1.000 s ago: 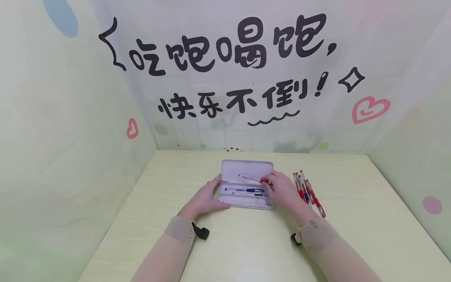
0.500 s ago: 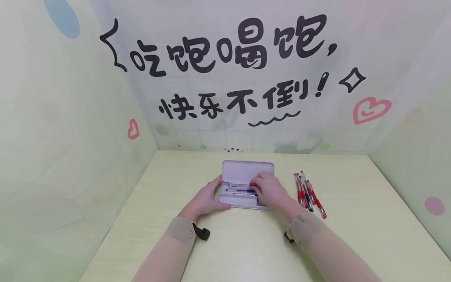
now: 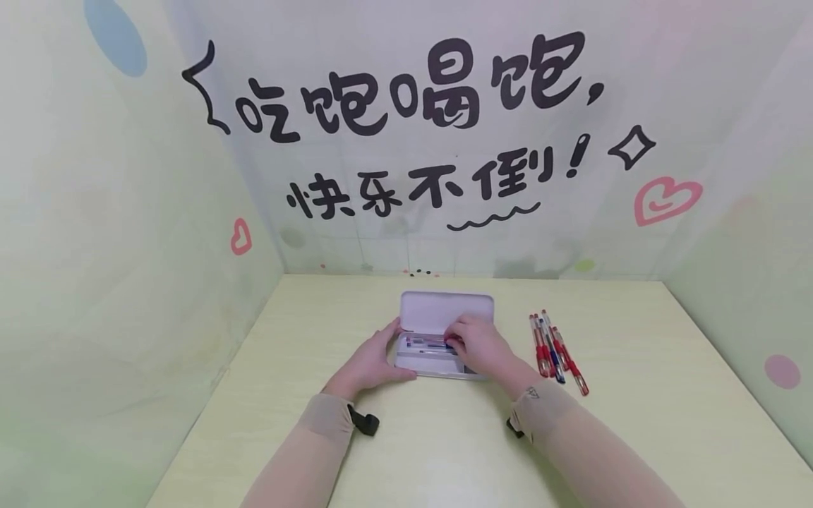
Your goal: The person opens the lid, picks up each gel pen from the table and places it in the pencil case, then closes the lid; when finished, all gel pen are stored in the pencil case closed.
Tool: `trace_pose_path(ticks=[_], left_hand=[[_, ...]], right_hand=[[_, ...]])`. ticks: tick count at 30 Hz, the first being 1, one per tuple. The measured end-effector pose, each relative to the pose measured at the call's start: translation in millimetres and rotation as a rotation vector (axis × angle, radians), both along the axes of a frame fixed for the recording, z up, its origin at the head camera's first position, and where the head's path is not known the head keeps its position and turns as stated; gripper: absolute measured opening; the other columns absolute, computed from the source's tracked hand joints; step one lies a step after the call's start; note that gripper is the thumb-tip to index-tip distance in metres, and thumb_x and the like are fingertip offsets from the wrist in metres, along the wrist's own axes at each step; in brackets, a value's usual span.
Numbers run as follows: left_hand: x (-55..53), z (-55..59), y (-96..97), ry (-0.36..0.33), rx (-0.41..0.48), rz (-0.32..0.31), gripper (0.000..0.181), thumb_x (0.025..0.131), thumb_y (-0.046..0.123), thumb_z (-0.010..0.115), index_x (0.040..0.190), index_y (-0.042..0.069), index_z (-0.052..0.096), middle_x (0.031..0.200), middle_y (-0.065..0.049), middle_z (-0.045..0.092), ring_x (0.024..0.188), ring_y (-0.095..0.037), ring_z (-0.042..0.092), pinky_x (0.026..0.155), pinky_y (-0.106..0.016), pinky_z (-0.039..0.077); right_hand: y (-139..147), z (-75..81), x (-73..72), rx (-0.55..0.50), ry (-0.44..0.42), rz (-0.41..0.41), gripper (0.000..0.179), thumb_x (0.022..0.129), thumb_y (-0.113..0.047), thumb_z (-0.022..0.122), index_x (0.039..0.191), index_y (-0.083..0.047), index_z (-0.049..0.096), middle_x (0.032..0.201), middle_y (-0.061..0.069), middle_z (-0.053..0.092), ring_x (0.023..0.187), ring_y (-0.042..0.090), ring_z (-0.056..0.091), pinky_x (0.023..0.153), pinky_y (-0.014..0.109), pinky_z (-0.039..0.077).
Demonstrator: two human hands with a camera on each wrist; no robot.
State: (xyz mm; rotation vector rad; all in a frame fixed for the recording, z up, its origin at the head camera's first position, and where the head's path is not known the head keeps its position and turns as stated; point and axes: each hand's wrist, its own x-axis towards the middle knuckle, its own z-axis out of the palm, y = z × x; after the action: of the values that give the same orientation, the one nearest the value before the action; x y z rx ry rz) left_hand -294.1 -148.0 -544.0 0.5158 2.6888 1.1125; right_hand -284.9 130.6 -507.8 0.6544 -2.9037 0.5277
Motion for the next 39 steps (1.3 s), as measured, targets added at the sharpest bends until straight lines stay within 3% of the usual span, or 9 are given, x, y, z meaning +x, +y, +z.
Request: trace_pose_path(ticks=[12, 17, 27, 31, 39], left_hand=[[0.7, 1.4, 1.1, 0.005, -0.018, -0.004, 0.132, 0.076, 0.051, 0.1, 0.178, 0.019, 0.021, 0.173, -0.002, 0.05, 0.166, -0.038, 0.037, 0.138, -0.061, 0.029], [0.3, 1.5, 0.7, 0.013, -0.021, -0.004, 0.132, 0.076, 0.05, 0.1, 0.178, 0.019, 0.021, 0.172, -0.001, 0.051, 0.167, -0.038, 0.035, 0.138, -0.061, 0.028], [-1.4, -0.5, -0.3, 0.023, -0.021, -0.004, 0.132, 0.076, 0.052, 0.1, 0.178, 0.022, 0.022, 0.171, 0.001, 0.053, 0.167, -0.038, 0.036, 0.138, -0.061, 0.029], [-0.8, 0.1, -0.5, 0.019, -0.021, 0.0, 0.132, 0.076, 0.052, 0.1, 0.178, 0.022, 0.022, 0.171, 0.001, 0.052, 0.167, -0.037, 0.036, 0.138, -0.062, 0.029], [-0.6, 0.1, -0.8, 0.012, -0.029, 0.003, 0.132, 0.076, 0.053, 0.099, 0.178, 0.022, 0.021, 0.173, 0.0, 0.05, 0.168, -0.041, 0.031, 0.138, -0.063, 0.026]], right_hand=[[25, 9.0, 7.6, -0.217, -0.03, -0.131, 0.039, 0.107, -0.023, 0.07, 0.143, -0.008, 0.067, 0.119, 0.01, 0.076, 0.113, 0.03, 0.073, 0.102, 0.052, 0.064], [52, 7.4, 9.7, -0.26, 0.01, -0.228, 0.045, 0.109, -0.026, 0.068, 0.149, -0.006, 0.063, 0.125, 0.015, 0.074, 0.117, 0.037, 0.07, 0.102, 0.057, 0.062], [115, 1.9, 31.2, -0.311, 0.094, -0.41, 0.053, 0.109, -0.028, 0.066, 0.153, 0.001, 0.057, 0.141, 0.033, 0.064, 0.127, 0.055, 0.06, 0.105, 0.072, 0.053], [134, -2.1, 40.6, -0.335, 0.039, -0.482, 0.061, 0.11, -0.032, 0.062, 0.159, 0.001, 0.05, 0.151, 0.036, 0.055, 0.135, 0.06, 0.053, 0.107, 0.077, 0.05], [156, -8.3, 49.2, -0.361, -0.022, -0.553, 0.073, 0.111, -0.036, 0.061, 0.166, 0.004, 0.037, 0.155, 0.039, 0.05, 0.137, 0.061, 0.05, 0.11, 0.078, 0.047]])
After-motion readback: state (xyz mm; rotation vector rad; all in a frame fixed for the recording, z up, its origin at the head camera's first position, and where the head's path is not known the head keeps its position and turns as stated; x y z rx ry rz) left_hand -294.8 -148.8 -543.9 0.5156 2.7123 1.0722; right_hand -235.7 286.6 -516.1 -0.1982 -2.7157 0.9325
